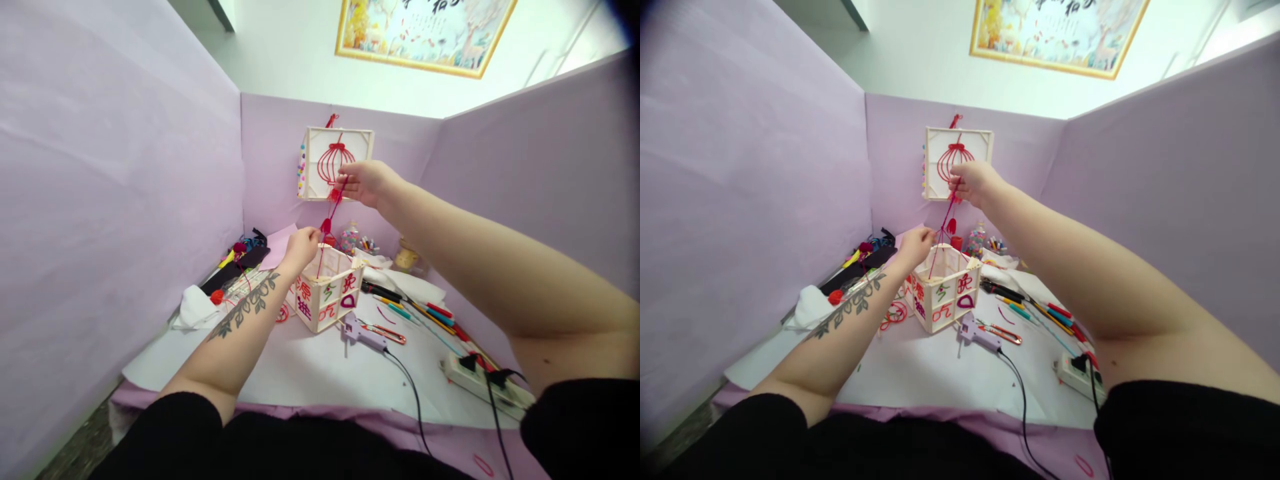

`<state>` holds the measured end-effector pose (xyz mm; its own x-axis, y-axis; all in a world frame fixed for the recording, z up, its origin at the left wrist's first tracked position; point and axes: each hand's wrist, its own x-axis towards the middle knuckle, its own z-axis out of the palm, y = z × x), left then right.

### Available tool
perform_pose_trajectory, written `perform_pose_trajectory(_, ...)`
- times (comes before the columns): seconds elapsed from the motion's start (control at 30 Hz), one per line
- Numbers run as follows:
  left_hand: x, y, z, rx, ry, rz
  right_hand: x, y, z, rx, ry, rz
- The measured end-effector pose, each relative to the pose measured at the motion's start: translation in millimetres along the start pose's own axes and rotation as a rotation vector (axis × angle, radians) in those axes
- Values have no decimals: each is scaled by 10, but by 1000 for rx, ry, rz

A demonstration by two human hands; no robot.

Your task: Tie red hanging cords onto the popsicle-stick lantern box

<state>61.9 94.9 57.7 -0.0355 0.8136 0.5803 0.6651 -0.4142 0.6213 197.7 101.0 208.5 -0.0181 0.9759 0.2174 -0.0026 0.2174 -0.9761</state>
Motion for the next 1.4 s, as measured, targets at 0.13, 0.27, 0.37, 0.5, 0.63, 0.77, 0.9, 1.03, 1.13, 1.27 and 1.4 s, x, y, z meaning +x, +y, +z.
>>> perform_pose_trajectory(0.13,146,54,6,-104,84,68,-82,-104,98,-90,-91,-39)
perform_pose_trajectory(0.27,246,133,64,-174,-49,29,-139,-149,185,-120,-114,-54)
perform_pose_trajectory(0.37,247,142,93,-207,-109,-41,-148,-173,209,-137,-109,-56)
perform_pose_trajectory(0.5,219,126,93,-260,-123,-102,-140,-197,208,-133,-94,-44)
perform_pose_trajectory(0.63,201,138,61,-269,-176,-117,-128,-175,224,-119,-70,-64)
perform_pose_trajectory(0.77,172,138,37,-226,-238,-120,-96,-142,249,-128,-68,-68)
perform_pose_trajectory(0.9,140,130,41,-176,-270,-128,-62,-126,261,-121,-74,-68)
perform_pose_trajectory(1.03,117,124,52,-180,-287,-96,-55,-119,261,-119,-55,-60)
perform_pose_trajectory(1.13,112,122,60,-158,-308,-102,-46,-110,252,-120,-39,-69)
perform_pose_trajectory(1.27,145,103,-26,-151,-329,-77,-29,-89,209,-144,-28,-72)
perform_pose_trajectory(1.4,147,-65,-329,-180,-97,5,-62,-88,178,-158,-42,-11)
